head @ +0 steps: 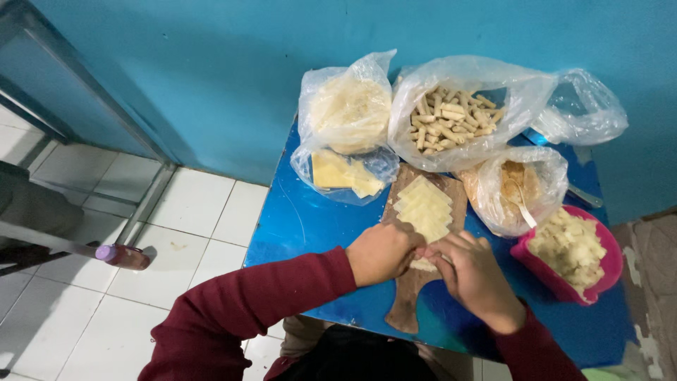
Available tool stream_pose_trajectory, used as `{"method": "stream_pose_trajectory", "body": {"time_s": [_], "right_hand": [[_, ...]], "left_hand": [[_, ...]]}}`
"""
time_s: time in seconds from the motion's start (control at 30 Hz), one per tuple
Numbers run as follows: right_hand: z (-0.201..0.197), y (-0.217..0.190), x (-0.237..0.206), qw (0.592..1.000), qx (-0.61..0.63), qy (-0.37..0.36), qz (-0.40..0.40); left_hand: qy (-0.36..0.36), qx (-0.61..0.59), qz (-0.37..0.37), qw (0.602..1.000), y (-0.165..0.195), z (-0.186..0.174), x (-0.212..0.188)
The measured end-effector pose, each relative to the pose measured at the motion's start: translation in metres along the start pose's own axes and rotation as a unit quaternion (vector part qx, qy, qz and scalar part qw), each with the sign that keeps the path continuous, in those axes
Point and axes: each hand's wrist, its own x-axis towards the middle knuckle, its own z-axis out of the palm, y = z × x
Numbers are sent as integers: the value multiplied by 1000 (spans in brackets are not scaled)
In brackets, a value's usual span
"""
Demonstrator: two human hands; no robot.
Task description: The person places filling from a pink bowl onto square dough wrappers on a wooden board, sprinkles a brown powder over the filling using a spoon, and folds the dough over the filling by hand. They repeat this cycle, arranging folded pieces on the board.
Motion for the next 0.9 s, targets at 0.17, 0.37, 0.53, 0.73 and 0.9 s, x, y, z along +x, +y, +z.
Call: {"method": "stream_pose_trajectory", "body": {"time_s": [0.17,0.37,0.53,0.73,0.9], "right_hand": [[1,-13,-4,997,-77,7,-6],[0,-10,-2,999,-35,16,3],[7,-4,-3,997,-62,16,31],[11,7,0,994,42,-8,100],[12,-2,0,997,8,47,58]], "left_hand": [[-3,20,11,1000,5,-1,-5],[18,31,11,999,6,0,-2],[9,61,-4,998,6,1,-1],[-35,-49,-125,990,-3,0,9],[69,-36,13,997,-8,4,8]]}}
